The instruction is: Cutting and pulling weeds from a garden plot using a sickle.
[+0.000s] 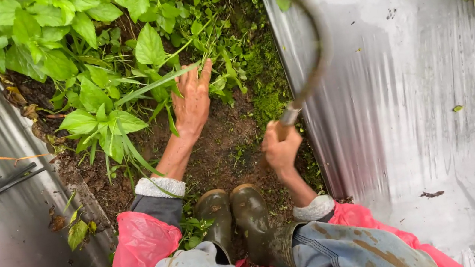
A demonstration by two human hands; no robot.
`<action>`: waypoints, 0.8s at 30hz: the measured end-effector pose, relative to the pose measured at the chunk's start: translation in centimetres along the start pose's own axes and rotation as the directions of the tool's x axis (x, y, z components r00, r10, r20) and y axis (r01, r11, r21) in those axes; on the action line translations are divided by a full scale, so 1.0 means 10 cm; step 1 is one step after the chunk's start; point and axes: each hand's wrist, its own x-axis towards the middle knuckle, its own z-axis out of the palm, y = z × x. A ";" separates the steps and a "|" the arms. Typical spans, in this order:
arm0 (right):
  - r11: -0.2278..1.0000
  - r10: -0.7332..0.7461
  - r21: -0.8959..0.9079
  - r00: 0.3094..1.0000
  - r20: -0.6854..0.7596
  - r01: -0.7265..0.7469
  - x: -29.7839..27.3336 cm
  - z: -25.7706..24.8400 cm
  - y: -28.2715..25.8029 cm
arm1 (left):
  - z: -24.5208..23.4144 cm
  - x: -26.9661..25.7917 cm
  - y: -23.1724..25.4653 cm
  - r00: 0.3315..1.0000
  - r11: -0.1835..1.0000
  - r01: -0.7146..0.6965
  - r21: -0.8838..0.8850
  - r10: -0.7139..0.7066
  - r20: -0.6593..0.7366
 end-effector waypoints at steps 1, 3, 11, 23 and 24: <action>1.000 -0.001 -0.002 1.000 -0.004 0.001 -0.11 -0.02 0.08 | -0.01 -0.01 -0.01 1.000 1.000 -0.004 -0.003 0.004 -0.001; 0.948 0.227 -0.239 0.973 0.049 -0.209 -0.30 -0.07 0.25 | 0.01 0.00 -0.03 1.000 1.000 0.010 -0.016 -0.009 0.015; 0.991 0.127 -0.050 0.992 0.022 -0.126 0.00 -0.08 0.17 | 0.10 -0.06 -0.05 0.999 1.000 -0.008 -0.003 0.008 -0.048; 0.989 0.112 -0.103 0.992 0.061 -0.106 -0.05 -0.03 0.18 | 0.05 -0.10 -0.18 1.000 0.995 0.016 -0.100 -0.016 0.000; 0.969 0.203 -0.157 0.976 0.078 -0.189 -0.13 -0.06 0.34 | 0.05 -0.07 -0.21 0.999 0.989 0.036 -0.143 -0.034 0.011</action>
